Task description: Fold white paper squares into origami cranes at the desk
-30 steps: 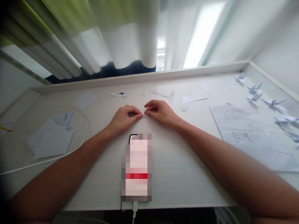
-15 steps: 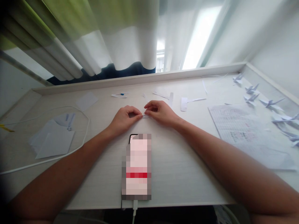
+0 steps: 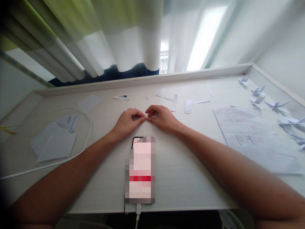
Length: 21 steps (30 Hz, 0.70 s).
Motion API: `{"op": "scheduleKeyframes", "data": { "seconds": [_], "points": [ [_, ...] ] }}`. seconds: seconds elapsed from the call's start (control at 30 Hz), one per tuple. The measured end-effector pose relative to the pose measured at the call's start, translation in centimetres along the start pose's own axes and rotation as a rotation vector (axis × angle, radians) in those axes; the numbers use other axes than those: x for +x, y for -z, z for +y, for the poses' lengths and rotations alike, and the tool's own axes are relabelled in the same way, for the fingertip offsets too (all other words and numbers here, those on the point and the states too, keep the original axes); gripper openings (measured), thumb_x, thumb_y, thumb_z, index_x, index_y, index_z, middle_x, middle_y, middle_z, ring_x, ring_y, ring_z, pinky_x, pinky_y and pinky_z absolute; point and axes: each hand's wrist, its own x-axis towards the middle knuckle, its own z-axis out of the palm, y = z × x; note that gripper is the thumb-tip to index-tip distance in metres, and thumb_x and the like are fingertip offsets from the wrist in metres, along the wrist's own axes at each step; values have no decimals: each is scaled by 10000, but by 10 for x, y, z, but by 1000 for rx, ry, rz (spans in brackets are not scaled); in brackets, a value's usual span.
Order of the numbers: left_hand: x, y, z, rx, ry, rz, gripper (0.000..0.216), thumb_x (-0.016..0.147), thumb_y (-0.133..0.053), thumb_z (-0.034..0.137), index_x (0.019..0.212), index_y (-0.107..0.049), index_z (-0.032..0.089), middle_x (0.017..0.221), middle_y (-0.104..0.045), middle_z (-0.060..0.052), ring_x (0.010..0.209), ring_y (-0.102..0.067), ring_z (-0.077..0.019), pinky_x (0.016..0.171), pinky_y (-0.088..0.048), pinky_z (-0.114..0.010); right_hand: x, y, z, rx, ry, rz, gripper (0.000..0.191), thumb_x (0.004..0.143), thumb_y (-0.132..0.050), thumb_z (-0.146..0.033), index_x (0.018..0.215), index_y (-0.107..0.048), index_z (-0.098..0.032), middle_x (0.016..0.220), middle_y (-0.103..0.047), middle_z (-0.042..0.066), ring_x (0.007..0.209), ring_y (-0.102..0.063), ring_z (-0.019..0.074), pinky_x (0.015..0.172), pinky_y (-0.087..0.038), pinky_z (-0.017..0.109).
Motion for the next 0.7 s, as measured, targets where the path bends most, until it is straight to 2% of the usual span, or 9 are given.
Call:
{"op": "scheduleKeyframes", "data": {
  "seconds": [0.1, 0.23, 0.47, 0.7],
  "points": [
    [0, 0, 0, -117, 29, 21, 75, 835, -737, 251, 884, -695, 212, 904, -745, -24, 906, -671, -201, 895, -526, -358, 0, 0, -1, -14, -2, 6, 150, 826, -763, -168, 973, -746, -191, 936, -804, 67, 890, -758, 219, 820, -586, 354],
    [1, 0, -3, -265, 46, 82, 92, 873, -684, 263, 913, -627, 202, 894, -722, -19, 853, -681, -169, 855, -536, -321, 0, 1, -1, -19, -4, 13, 148, 814, -772, -175, 961, -758, -191, 919, -810, 64, 862, -757, 214, 825, -592, 359],
    [-1, 0, -6, -122, 6, 13, 142, 850, -724, 274, 982, -709, 224, 991, -748, -31, 978, -673, -206, 954, -515, -369, 2, 2, 2, 6, -3, 1, 123, 822, -761, -184, 944, -768, -190, 926, -807, 66, 875, -757, 220, 801, -584, 341],
    [1, 4, -5, -96, 38, -38, 159, 846, -711, 280, 987, -738, 212, 1019, -755, -48, 988, -683, -221, 959, -510, -382, 1, 1, -1, -27, -7, 16, 95, 830, -750, -169, 922, -768, -185, 921, -806, 58, 860, -752, 213, 786, -566, 327]
  ]
}}
